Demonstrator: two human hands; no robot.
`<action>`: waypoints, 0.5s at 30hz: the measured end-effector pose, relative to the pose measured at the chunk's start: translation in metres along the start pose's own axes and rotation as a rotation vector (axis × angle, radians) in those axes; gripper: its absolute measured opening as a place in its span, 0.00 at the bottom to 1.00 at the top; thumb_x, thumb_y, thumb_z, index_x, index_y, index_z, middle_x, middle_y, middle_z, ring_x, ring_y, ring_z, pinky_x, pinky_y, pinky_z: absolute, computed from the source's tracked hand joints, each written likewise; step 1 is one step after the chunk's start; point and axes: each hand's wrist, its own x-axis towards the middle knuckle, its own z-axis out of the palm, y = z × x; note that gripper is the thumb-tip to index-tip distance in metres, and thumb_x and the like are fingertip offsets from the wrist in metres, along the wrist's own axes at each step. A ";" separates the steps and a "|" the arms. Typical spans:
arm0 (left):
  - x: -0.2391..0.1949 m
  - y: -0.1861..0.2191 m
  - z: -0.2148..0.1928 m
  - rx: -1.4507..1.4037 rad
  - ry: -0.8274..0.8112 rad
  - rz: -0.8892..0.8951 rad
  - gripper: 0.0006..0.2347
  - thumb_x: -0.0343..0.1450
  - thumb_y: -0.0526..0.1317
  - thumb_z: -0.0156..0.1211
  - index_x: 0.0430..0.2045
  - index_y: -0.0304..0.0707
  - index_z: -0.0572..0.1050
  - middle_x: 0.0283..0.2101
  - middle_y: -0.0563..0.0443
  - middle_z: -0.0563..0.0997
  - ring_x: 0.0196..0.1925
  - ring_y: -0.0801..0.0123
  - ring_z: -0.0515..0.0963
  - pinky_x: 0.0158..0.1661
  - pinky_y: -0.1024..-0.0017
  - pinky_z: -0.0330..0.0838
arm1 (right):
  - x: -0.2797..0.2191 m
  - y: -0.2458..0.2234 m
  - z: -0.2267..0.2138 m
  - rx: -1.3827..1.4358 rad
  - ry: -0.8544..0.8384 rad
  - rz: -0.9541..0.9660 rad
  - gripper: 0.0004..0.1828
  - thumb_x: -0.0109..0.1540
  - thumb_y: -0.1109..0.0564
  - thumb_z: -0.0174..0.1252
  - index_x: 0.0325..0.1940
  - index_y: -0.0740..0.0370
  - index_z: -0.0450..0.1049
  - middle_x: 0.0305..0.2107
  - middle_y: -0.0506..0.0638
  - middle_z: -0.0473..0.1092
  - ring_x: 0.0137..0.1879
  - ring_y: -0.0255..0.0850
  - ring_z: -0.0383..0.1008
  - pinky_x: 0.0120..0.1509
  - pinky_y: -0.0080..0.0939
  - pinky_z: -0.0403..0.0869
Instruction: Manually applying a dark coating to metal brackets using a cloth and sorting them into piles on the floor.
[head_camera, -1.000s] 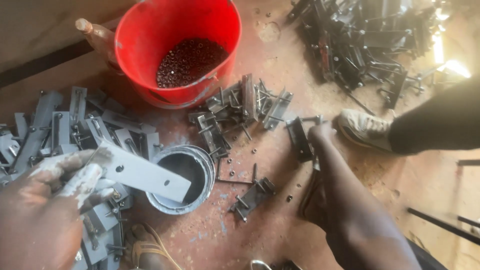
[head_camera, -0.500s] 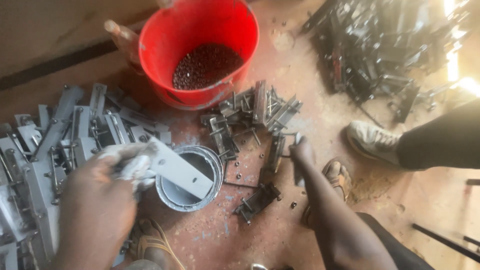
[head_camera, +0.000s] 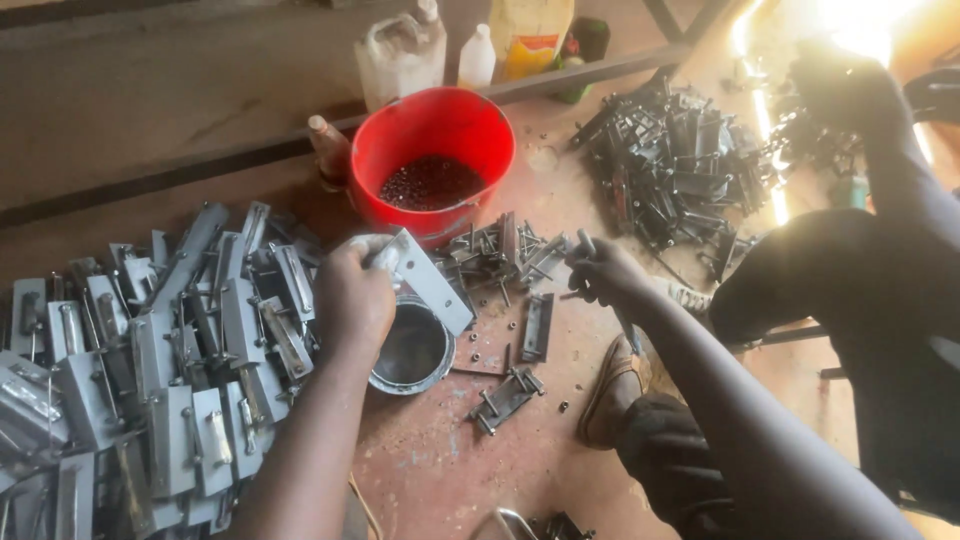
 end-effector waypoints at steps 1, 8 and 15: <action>-0.001 0.002 -0.001 -0.007 0.003 0.002 0.15 0.69 0.33 0.50 0.45 0.43 0.83 0.48 0.42 0.84 0.57 0.50 0.81 0.56 0.56 0.73 | -0.031 -0.034 0.005 -0.005 0.001 -0.005 0.10 0.53 0.65 0.59 0.38 0.70 0.73 0.15 0.60 0.70 0.14 0.41 0.70 0.10 0.32 0.63; 0.004 0.010 0.001 -0.126 -0.006 -0.043 0.14 0.71 0.33 0.51 0.47 0.36 0.81 0.49 0.36 0.82 0.55 0.47 0.82 0.47 0.59 0.80 | -0.122 -0.146 0.050 0.111 0.011 -0.161 0.10 0.58 0.64 0.55 0.43 0.66 0.76 0.20 0.62 0.72 0.24 0.45 0.73 0.26 0.38 0.71; 0.016 0.011 0.008 -0.154 -0.055 -0.121 0.16 0.70 0.29 0.47 0.49 0.30 0.79 0.50 0.34 0.80 0.51 0.53 0.84 0.41 0.68 0.83 | -0.114 -0.156 0.059 -0.292 -0.145 -0.142 0.14 0.58 0.57 0.57 0.48 0.52 0.77 0.29 0.55 0.77 0.39 0.52 0.78 0.46 0.54 0.75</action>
